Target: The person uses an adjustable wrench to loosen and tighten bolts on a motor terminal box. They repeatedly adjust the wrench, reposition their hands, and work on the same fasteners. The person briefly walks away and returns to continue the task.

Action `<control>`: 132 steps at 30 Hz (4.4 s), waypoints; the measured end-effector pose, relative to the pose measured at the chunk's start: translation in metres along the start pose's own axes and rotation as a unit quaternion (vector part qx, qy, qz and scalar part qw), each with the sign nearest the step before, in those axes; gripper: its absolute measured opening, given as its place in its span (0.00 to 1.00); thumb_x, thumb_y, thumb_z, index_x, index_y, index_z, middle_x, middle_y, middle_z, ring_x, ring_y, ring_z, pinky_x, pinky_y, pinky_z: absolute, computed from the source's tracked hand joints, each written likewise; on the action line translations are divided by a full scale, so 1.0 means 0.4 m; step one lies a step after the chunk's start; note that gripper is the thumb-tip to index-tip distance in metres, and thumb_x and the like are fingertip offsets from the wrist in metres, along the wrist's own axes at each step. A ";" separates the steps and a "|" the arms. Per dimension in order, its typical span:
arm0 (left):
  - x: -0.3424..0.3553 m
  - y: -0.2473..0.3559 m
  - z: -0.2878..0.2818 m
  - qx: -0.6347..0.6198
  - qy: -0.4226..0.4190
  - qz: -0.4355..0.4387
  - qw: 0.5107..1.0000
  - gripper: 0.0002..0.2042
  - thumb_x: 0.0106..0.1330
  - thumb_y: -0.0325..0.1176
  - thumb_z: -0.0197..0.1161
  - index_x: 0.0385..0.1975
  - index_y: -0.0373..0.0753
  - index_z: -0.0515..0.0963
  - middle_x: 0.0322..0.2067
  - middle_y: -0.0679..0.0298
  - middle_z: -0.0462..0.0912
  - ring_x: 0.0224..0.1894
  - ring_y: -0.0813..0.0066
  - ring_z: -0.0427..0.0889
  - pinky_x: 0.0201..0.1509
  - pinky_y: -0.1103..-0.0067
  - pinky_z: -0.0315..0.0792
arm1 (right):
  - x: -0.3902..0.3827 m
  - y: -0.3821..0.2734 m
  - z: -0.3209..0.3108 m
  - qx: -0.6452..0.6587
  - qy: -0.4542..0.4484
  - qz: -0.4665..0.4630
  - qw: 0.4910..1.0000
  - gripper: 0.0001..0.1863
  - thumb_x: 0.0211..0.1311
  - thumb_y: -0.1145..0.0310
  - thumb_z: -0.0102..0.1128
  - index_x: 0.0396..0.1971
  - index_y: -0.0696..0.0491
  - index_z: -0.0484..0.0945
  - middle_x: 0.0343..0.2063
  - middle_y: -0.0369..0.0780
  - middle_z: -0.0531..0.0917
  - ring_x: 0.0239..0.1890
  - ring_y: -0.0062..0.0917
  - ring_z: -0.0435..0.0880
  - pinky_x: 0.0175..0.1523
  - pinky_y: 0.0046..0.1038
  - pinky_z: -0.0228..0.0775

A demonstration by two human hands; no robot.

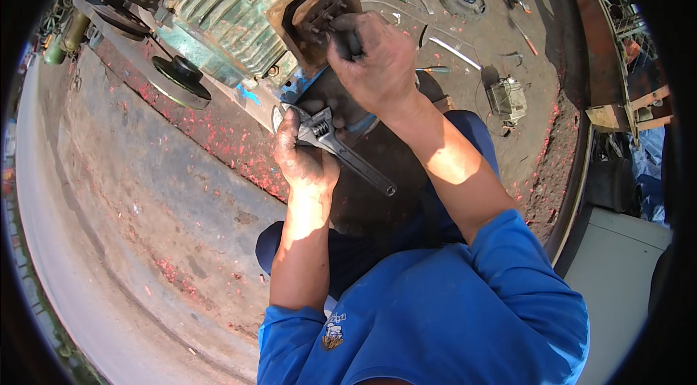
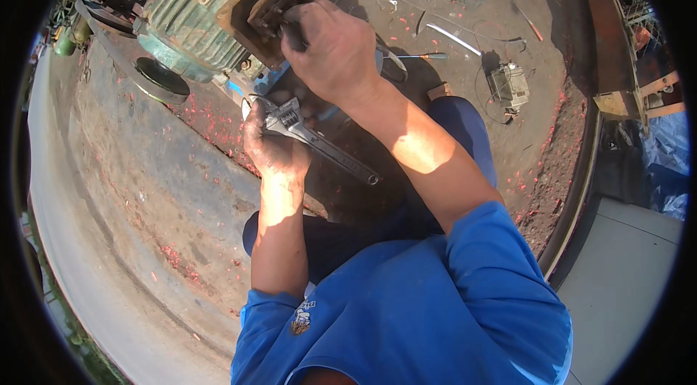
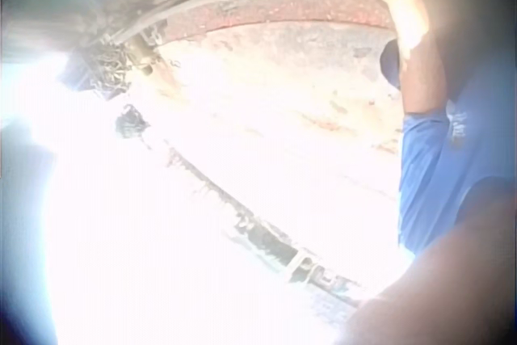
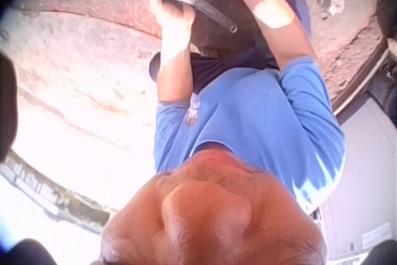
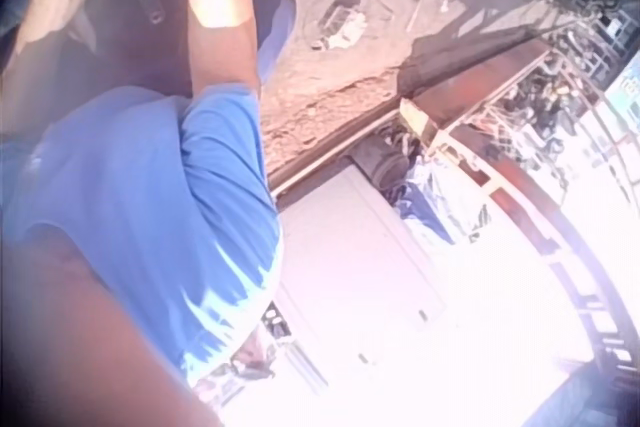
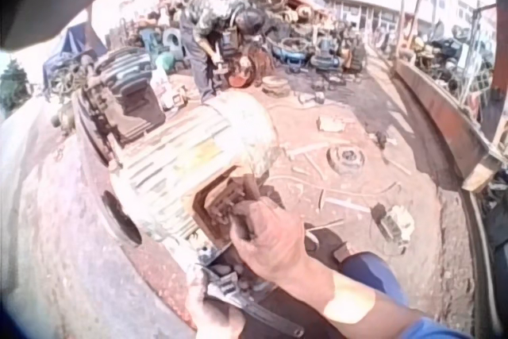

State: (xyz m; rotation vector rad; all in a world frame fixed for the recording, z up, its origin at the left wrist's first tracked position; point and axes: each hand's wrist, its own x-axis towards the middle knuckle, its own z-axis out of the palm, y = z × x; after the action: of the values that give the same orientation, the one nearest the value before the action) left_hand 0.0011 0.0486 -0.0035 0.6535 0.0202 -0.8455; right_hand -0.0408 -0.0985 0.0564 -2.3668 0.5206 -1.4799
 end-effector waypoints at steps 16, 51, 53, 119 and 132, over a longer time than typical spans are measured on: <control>-0.004 -0.003 0.008 -0.003 0.001 -0.007 1.000 0.18 0.61 0.50 0.65 0.37 0.40 0.79 0.33 0.59 0.83 0.32 0.61 0.81 0.34 0.69 0.74 | 0.041 -0.018 -0.034 0.015 -0.030 0.013 0.999 0.12 0.45 0.72 0.72 0.29 0.51 0.77 0.26 0.39 0.80 0.26 0.35 0.83 0.27 0.35 0.74; -0.057 -0.011 0.034 0.045 0.027 0.027 0.998 0.21 0.66 0.49 0.59 0.42 0.33 0.80 0.42 0.47 0.83 0.37 0.57 0.79 0.38 0.69 0.73 | -0.266 0.122 -0.221 0.283 -0.321 0.344 0.836 0.07 0.55 0.75 0.57 0.34 0.60 0.73 0.23 0.47 0.79 0.25 0.38 0.79 0.35 0.35 0.72; -0.078 -0.027 0.049 0.087 0.050 0.039 0.994 0.21 0.65 0.49 0.61 0.43 0.34 0.79 0.43 0.48 0.84 0.37 0.57 0.81 0.39 0.70 0.75 | -0.327 0.164 -0.228 0.225 -0.357 0.312 0.851 0.06 0.56 0.76 0.57 0.33 0.59 0.73 0.22 0.45 0.78 0.24 0.35 0.80 0.33 0.34 0.71; -0.158 -0.048 0.347 0.375 0.064 0.133 0.915 0.26 0.68 0.43 0.68 0.57 0.32 0.70 0.49 0.59 0.78 0.51 0.75 0.75 0.57 0.75 0.71 | -0.120 0.039 -0.283 0.302 -0.368 0.115 0.872 0.26 0.58 0.76 0.63 0.56 0.65 0.65 0.38 0.56 0.81 0.37 0.53 0.84 0.38 0.43 0.78; 0.031 -0.027 0.305 0.138 0.024 0.015 0.990 0.13 0.73 0.33 0.58 0.49 0.31 0.77 0.29 0.62 0.81 0.19 0.81 0.72 0.15 0.85 0.63 | 0.003 0.061 -0.219 0.388 -0.403 0.391 0.731 0.13 0.74 0.70 0.51 0.52 0.58 0.68 0.25 0.37 0.80 0.19 0.17 0.80 0.21 0.21 0.73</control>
State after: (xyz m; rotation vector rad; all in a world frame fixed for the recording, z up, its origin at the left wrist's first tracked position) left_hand -0.0267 -0.0316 0.0857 0.9321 -0.0642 -0.8096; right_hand -0.1228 -0.1261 0.0840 -1.5142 0.4324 -0.1247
